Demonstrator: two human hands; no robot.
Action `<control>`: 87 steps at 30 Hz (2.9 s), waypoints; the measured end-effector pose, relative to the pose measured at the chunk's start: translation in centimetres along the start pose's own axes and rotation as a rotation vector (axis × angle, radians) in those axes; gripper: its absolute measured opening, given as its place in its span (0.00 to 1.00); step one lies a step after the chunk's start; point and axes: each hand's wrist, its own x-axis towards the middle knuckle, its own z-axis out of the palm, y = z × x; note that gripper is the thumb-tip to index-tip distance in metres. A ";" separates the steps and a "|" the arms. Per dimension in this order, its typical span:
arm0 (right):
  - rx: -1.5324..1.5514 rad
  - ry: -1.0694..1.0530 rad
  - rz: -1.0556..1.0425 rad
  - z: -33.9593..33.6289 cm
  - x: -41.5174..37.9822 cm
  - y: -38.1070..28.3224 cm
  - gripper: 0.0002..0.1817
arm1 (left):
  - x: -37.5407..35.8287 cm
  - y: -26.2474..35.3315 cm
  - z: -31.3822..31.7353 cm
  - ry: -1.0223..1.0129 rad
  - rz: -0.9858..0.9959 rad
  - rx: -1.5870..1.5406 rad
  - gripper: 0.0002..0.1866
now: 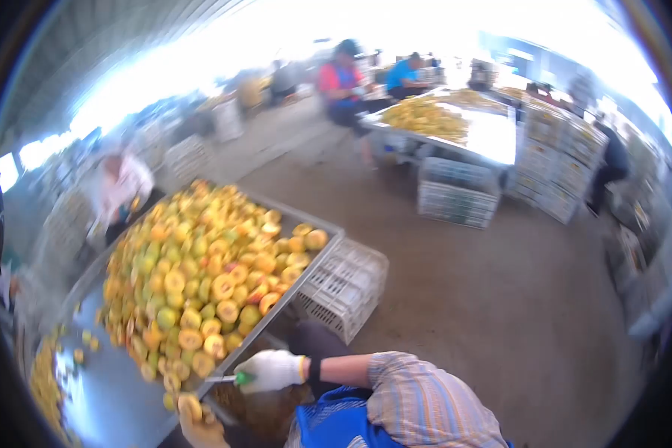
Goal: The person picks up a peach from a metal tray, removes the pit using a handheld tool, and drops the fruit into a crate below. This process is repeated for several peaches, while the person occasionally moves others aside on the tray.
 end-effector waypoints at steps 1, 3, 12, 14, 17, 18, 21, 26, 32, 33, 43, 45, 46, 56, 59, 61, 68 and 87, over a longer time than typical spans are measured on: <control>-0.020 0.026 0.039 0.0 -0.1 0.3 0.22 | 0.5 0.6 2.0 -0.289 -0.135 -0.257 0.17; -0.002 0.007 0.004 0.5 0.8 2.8 0.21 | 0.1 -0.2 5.4 0.149 -0.105 -0.225 0.22; 0.000 0.024 0.222 0.0 0.8 0.2 0.23 | 1.9 -5.1 7.8 0.047 -0.105 -0.386 0.23; 0.008 -0.029 0.253 0.3 0.8 -0.2 0.24 | 1.4 -5.1 7.8 0.103 -0.067 -0.403 0.22; 0.061 -0.047 0.124 2.0 0.7 0.7 0.23 | 0.6 -5.0 7.1 -0.022 -0.113 -0.435 0.22; 0.004 -0.042 0.082 2.4 0.7 0.7 0.22 | 0.3 -4.9 7.0 -0.014 -0.112 -0.436 0.22; -0.122 -0.018 0.001 2.9 1.1 0.1 0.21 | -0.5 -4.0 7.5 -0.019 -0.152 -0.481 0.22; -0.187 0.053 -0.028 3.1 1.4 -0.6 0.20 | -1.2 -3.7 7.9 0.043 -0.072 -0.421 0.23; -0.342 0.018 -0.102 3.7 2.0 0.7 0.20 | -2.0 -3.6 8.2 0.034 -0.078 -0.454 0.22; -0.360 0.007 -0.130 3.8 2.1 1.3 0.19 | -2.1 -3.4 8.3 0.036 -0.076 -0.455 0.22; -0.213 -0.059 0.033 5.3 1.8 1.8 0.17 | -1.9 -4.8 8.8 0.175 -0.136 -0.432 0.25; -0.188 -0.032 0.027 6.4 1.5 2.9 0.15 | -2.1 -5.0 8.9 0.221 -0.149 -0.394 0.25; -0.166 -0.008 0.013 6.6 1.3 3.2 0.13 | -2.3 -4.8 9.2 0.239 -0.153 -0.330 0.24; -0.184 -0.144 -0.037 5.9 1.8 3.2 0.14 | -2.8 -2.6 11.0 0.301 -0.149 0.012 0.22; 0.020 -0.285 -0.009 6.1 1.5 3.2 0.14 | -2.5 -1.9 10.9 0.200 -0.122 0.046 0.22; 0.283 -0.424 -0.007 7.6 1.3 3.4 0.13 | -2.2 -1.4 10.9 0.020 -0.125 -0.133 0.22; 0.597 -0.604 -0.088 7.2 2.6 3.6 0.10 | -0.2 -1.8 8.0 -0.421 -0.264 -0.290 0.23; -0.326 -0.216 0.014 4.6 4.9 6.2 0.15 | -6.1 6.5 -7.4 0.560 0.056 0.349 0.18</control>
